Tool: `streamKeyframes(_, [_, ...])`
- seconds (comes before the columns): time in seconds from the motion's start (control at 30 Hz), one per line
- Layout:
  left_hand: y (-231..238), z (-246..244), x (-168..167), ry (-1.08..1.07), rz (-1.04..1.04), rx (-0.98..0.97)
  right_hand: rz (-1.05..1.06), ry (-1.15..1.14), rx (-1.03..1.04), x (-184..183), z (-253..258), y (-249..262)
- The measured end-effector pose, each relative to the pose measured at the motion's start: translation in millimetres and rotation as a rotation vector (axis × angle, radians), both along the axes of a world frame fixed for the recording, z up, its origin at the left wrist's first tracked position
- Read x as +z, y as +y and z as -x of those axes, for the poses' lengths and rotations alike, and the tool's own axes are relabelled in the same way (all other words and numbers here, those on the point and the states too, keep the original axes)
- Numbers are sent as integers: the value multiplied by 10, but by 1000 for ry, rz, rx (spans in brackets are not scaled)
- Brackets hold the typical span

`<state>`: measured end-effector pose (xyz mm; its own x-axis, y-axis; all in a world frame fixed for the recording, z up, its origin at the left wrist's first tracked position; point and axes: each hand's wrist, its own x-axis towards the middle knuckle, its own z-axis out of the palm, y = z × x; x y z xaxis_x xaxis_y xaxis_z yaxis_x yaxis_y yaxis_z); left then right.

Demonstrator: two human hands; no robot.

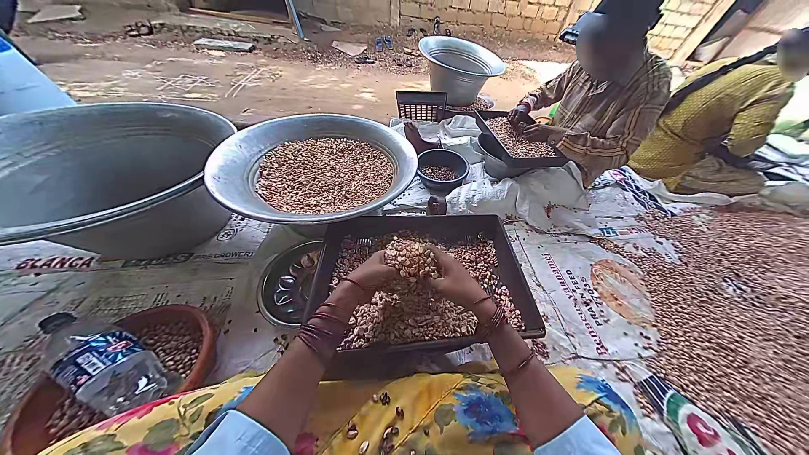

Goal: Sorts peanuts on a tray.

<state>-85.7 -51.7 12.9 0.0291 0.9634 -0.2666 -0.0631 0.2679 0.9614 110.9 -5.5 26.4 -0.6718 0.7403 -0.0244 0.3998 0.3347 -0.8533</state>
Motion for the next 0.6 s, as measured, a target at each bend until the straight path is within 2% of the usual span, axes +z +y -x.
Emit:
streamKeyframes(0.1, [-4,132,165,-9,-138,54,-48,86,95,168,-51,140])
streamKeyframes(0.17, [-39,204,299,0,-200,91,-39,47,29,237,-110,318])
streamKeyframes(0.27, [-84,350,441,-14,-264,46,-188,-313,-212,207,-211,658])
streamKeyframes(0.37, [-112,473,554,119,-338,-32,-244,-679,-303,127,-221,853])
streamKeyframes(0.47, [-117,584,584,319,-384,-55,-269,-806,-289,-44,-158,938])
streamKeyframes(0.6, [-129,621,616,473,-300,-13,-302,-860,-266,-170,-99,943])
